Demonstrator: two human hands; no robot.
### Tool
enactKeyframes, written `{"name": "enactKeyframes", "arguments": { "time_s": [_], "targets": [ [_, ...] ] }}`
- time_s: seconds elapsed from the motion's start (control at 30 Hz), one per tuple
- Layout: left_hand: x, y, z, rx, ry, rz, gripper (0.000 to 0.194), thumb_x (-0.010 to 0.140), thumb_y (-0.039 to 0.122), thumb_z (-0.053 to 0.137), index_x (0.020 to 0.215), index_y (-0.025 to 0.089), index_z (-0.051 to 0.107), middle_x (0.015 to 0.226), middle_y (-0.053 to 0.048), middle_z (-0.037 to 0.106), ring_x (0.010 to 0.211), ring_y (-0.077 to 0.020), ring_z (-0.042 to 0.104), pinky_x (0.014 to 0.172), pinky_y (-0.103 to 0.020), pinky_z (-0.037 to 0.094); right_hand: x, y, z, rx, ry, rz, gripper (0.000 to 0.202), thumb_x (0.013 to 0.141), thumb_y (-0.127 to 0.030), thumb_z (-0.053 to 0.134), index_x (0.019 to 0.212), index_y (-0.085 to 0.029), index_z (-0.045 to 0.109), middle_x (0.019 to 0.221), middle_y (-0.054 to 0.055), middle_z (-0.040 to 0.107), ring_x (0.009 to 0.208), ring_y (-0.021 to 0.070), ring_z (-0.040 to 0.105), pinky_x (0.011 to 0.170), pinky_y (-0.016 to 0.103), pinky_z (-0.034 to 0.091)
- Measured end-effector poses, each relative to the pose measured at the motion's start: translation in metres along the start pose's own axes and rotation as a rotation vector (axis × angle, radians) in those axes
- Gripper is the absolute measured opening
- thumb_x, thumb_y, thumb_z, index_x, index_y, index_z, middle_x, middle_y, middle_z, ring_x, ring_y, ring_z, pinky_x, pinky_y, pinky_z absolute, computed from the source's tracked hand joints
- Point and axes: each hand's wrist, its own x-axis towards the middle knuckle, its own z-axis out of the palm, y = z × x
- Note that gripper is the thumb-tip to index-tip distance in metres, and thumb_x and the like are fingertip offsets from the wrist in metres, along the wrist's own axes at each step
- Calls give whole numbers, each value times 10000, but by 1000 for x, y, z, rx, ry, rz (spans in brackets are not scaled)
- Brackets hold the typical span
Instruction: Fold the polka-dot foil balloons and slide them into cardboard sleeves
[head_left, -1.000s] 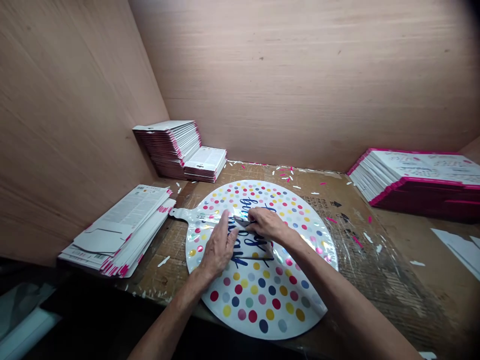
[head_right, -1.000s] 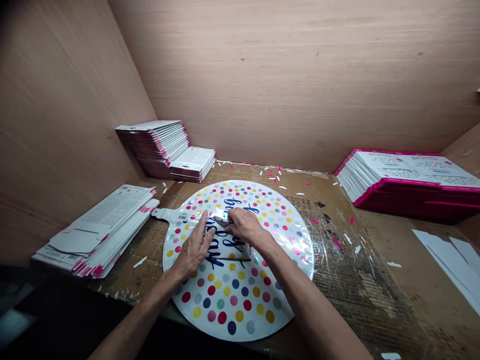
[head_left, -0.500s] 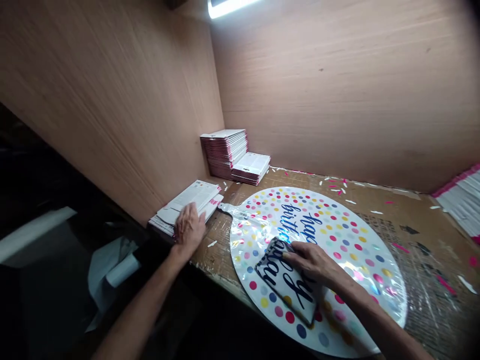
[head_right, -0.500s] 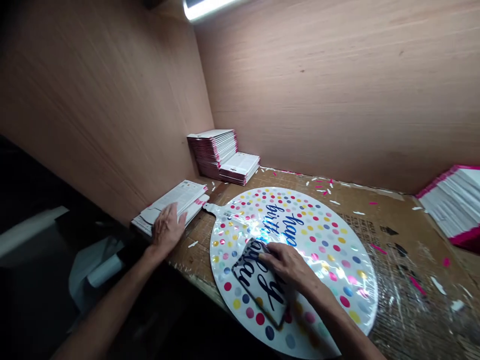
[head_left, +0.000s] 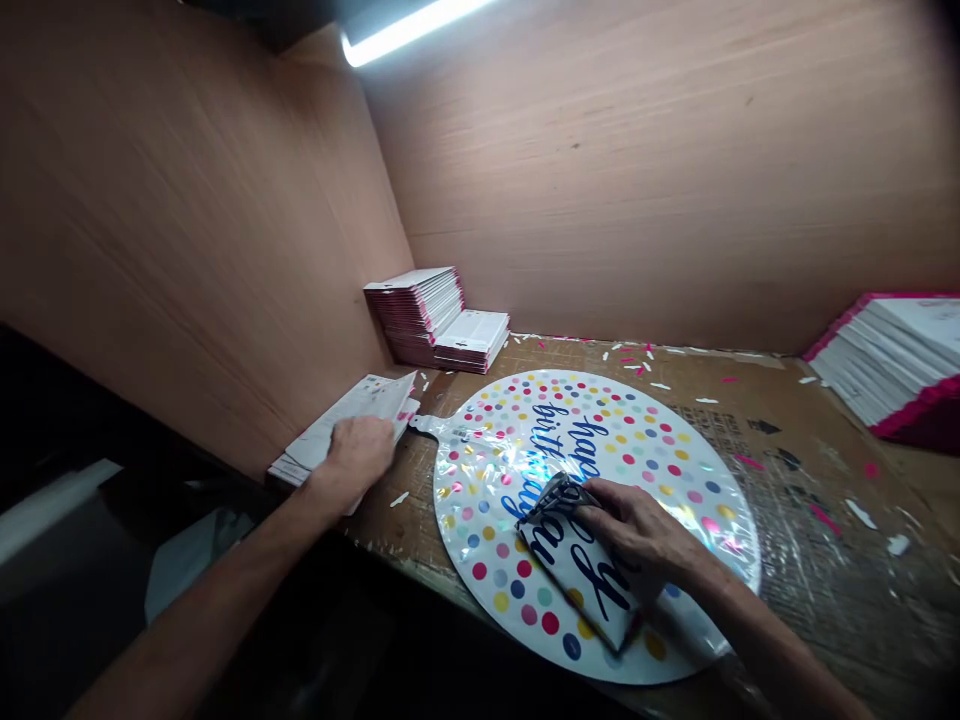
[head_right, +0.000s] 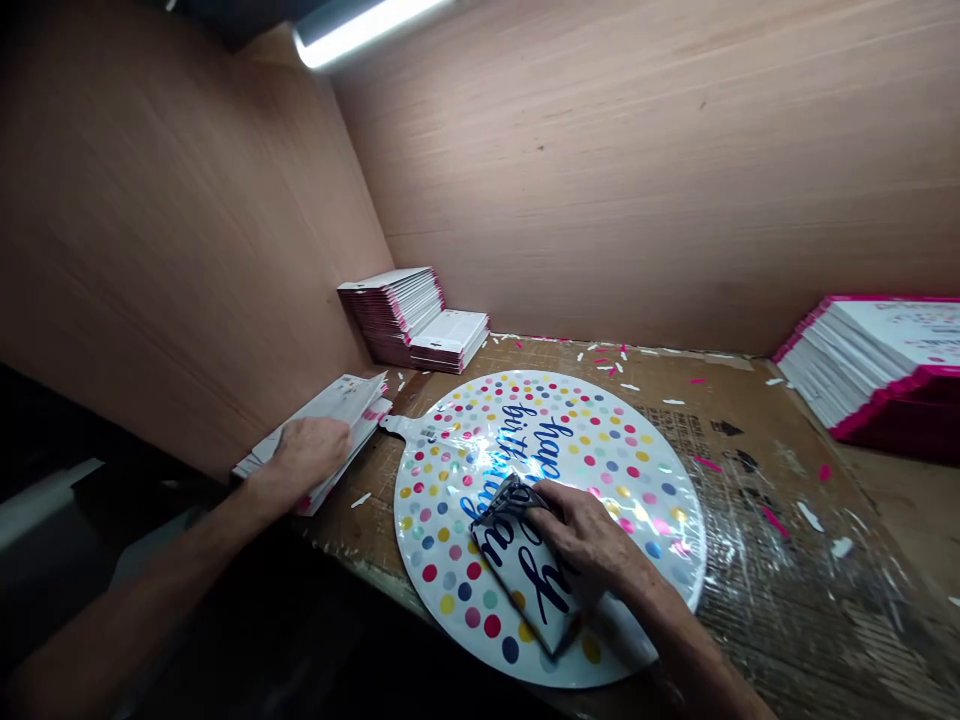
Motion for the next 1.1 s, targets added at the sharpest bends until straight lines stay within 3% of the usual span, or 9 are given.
{"name": "enactKeyframes", "arguments": {
  "time_s": [0.13, 0.23, 0.3, 0.37, 0.5, 0.6, 0.83, 0.97, 1.1],
  "targets": [
    [-17, 106, 0, -50, -64, 215, 307, 845, 327, 540, 774, 99, 732, 728, -189, 703, 798, -311, 698, 690, -362, 511, -33, 10, -24, 44, -50, 25, 297, 882, -470, 506, 927, -202, 624, 819, 28, 623, 746, 178, 549, 660, 272, 453],
    [-24, 152, 7, -114, -125, 310, 452, 910, 448, 472, 759, 106, 726, 721, -172, 704, 767, -286, 697, 671, -334, 511, -60, 14, -40, 27, -58, 51, 299, 874, -463, 516, 915, -191, 636, 825, 29, 619, 739, 170, 540, 649, 257, 444],
    [-25, 151, 15, -163, -134, 315, 507, 947, 487, 403, 794, 119, 716, 775, -163, 711, 793, -281, 691, 702, -349, 514, -70, 11, -44, -12, -55, 48, 313, 891, -472, 493, 905, -190, 629, 841, 30, 619, 748, 165, 541, 657, 251, 436],
    [-26, 133, 29, -215, -91, 358, 413, 941, 468, 451, 865, 145, 695, 878, -136, 714, 879, -273, 674, 778, -363, 512, -69, 4, -38, -72, -44, 36, 340, 919, -491, 457, 874, -193, 614, 829, 25, 614, 742, 157, 535, 661, 246, 422],
    [-36, 101, 61, -279, 29, 580, 255, 879, 409, 596, 946, 167, 644, 1036, -96, 668, 1038, -250, 603, 880, -357, 501, -38, -12, -1, -238, 22, 34, 349, 958, -472, 420, 798, -202, 573, 757, 8, 597, 683, 142, 507, 625, 246, 374],
    [-45, 103, 74, -182, 61, 646, 202, 910, 315, 546, 970, 141, 630, 1057, -120, 645, 1075, -266, 571, 822, -365, 532, -14, -18, 27, -419, 57, 91, 307, 959, -418, 454, 782, -203, 584, 755, 23, 628, 680, 152, 526, 614, 261, 340],
    [-44, 119, 69, 88, -2, 747, 167, 774, -26, 496, 822, 71, 624, 832, -157, 628, 766, -252, 624, 545, -306, 503, -6, -28, 32, -580, 16, 95, 310, 967, -427, 469, 780, -216, 595, 782, 34, 631, 740, 175, 571, 622, 270, 330],
    [-38, 111, 63, 66, 43, 762, 193, 832, -4, 437, 822, 107, 594, 810, -116, 621, 708, -210, 613, 571, -293, 490, -3, -32, 35, -513, 250, 102, 166, 937, -353, 545, 1020, -212, 569, 1027, 59, 607, 903, 188, 580, 722, 263, 397],
    [-35, 102, 59, 49, 206, 804, 232, 871, 11, 378, 818, 123, 575, 814, -112, 613, 722, -223, 603, 569, -307, 474, 5, -32, 34, -473, 346, 185, 307, 882, -328, 623, 1128, -166, 537, 1130, 113, 567, 989, 216, 565, 784, 282, 421]
  ]
}}
